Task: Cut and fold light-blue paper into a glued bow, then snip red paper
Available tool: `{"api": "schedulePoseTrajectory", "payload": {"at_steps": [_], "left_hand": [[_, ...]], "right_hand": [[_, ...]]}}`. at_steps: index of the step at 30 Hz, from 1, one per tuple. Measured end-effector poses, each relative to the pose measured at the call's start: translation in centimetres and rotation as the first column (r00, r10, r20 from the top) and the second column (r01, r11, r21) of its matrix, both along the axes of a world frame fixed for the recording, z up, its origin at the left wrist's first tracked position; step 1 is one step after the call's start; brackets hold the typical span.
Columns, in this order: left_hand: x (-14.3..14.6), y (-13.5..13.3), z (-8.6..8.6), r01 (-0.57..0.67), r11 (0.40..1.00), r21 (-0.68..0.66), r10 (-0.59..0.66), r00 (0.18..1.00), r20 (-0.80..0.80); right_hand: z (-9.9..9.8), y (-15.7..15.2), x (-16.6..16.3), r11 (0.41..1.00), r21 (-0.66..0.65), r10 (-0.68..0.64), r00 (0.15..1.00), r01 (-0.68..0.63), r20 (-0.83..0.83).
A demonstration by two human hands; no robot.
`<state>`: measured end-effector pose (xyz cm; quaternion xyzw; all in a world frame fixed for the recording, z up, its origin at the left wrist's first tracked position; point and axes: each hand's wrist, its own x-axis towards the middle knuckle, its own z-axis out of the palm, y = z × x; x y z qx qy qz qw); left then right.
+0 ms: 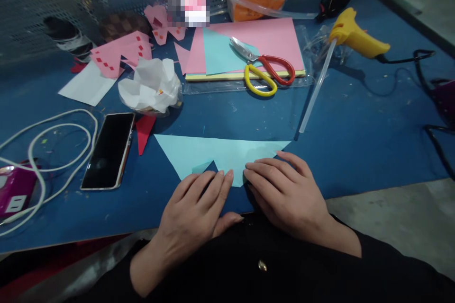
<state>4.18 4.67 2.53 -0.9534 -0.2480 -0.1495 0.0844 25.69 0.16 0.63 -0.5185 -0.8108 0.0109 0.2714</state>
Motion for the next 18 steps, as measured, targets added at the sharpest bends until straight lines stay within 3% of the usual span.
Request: {"api": "schedulePoseTrajectory", "payload": {"at_steps": [10,18], "left_hand": [[-0.2,0.4,-0.3,0.031,0.999,0.037,-0.033,0.997,0.065],[-0.3,0.8,-0.8,0.035,0.992,0.12,-0.051,0.991,0.126]], "right_hand": [[-0.3,0.3,-0.3,1.0,0.014,0.003,0.997,-0.002,-0.071],[0.8,0.1,0.4,0.976,0.213,0.013,0.972,0.038,-0.234]]}}
